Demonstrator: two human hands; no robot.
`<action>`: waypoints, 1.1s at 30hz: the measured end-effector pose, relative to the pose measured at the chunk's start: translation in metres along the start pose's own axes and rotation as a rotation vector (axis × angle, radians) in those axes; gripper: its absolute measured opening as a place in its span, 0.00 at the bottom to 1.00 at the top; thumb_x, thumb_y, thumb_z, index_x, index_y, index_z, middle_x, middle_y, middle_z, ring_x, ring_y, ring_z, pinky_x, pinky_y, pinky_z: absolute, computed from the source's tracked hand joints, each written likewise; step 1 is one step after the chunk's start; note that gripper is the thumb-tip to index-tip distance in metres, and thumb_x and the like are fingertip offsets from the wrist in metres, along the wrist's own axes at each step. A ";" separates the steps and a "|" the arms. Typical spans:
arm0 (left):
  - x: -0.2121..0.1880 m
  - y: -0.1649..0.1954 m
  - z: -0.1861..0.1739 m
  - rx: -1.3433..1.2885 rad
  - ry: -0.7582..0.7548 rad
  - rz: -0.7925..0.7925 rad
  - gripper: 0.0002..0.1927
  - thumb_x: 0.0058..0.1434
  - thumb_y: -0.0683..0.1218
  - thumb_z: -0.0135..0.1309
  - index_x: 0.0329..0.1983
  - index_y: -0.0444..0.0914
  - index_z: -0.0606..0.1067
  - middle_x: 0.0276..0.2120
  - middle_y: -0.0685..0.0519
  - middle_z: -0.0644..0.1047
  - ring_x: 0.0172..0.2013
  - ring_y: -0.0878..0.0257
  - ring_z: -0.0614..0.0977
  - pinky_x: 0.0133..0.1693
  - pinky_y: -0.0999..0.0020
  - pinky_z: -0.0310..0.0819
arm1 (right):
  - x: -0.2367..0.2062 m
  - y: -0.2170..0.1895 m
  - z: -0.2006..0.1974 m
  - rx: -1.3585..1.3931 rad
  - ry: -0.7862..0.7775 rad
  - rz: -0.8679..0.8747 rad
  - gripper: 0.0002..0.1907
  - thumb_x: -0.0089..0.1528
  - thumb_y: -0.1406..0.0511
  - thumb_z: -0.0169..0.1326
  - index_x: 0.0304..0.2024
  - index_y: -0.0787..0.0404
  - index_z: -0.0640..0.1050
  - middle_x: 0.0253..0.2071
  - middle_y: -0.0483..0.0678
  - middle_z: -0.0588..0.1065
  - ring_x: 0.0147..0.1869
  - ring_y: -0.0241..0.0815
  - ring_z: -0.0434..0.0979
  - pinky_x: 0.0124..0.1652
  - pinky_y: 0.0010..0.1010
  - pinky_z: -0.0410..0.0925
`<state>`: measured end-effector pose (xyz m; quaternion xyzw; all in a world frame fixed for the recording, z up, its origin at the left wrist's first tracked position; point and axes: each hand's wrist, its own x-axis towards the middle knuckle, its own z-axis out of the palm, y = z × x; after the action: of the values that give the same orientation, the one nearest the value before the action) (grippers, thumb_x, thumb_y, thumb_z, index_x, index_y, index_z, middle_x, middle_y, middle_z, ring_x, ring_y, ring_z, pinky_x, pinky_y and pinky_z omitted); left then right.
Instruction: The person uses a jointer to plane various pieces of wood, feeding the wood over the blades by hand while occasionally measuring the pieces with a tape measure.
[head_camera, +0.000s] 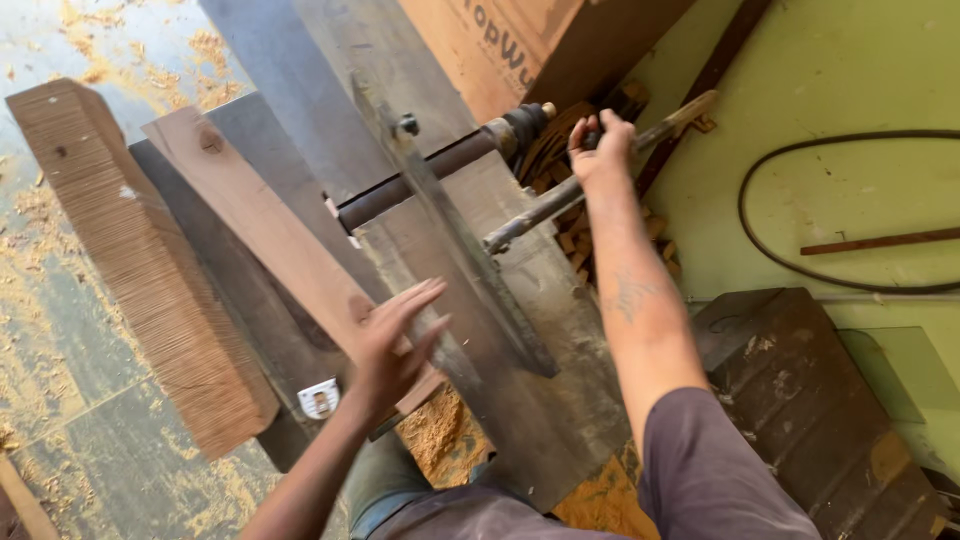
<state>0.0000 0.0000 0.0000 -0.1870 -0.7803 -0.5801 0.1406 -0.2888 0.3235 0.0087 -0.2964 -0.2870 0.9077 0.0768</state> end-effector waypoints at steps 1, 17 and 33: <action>0.020 -0.007 0.031 0.097 -0.003 0.029 0.26 0.66 0.47 0.60 0.65 0.36 0.71 0.62 0.42 0.76 0.64 0.47 0.76 0.67 0.53 0.69 | -0.001 -0.001 -0.003 -0.114 -0.066 -0.048 0.22 0.59 0.74 0.53 0.50 0.51 0.61 0.29 0.52 0.68 0.27 0.48 0.71 0.26 0.36 0.68; 0.143 -0.061 0.185 0.332 0.199 0.055 0.06 0.66 0.49 0.60 0.43 0.44 0.79 0.32 0.53 0.81 0.35 0.56 0.83 0.48 0.60 0.74 | 0.035 -0.073 -0.047 -1.622 -0.441 -0.499 0.18 0.60 0.61 0.60 0.53 0.54 0.79 0.43 0.50 0.81 0.45 0.43 0.79 0.46 0.40 0.71; 0.191 -0.069 0.259 0.248 0.130 0.003 0.11 0.70 0.54 0.54 0.48 0.45 0.79 0.34 0.55 0.83 0.37 0.61 0.84 0.46 0.62 0.75 | 0.022 -0.082 -0.050 -2.029 -0.601 -1.184 0.20 0.69 0.55 0.46 0.60 0.50 0.80 0.66 0.55 0.71 0.72 0.57 0.64 0.70 0.58 0.50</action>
<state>-0.2023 0.2551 -0.0501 -0.1314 -0.8350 -0.4897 0.2140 -0.2799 0.4217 0.0115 0.1778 -0.9653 0.1269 0.1432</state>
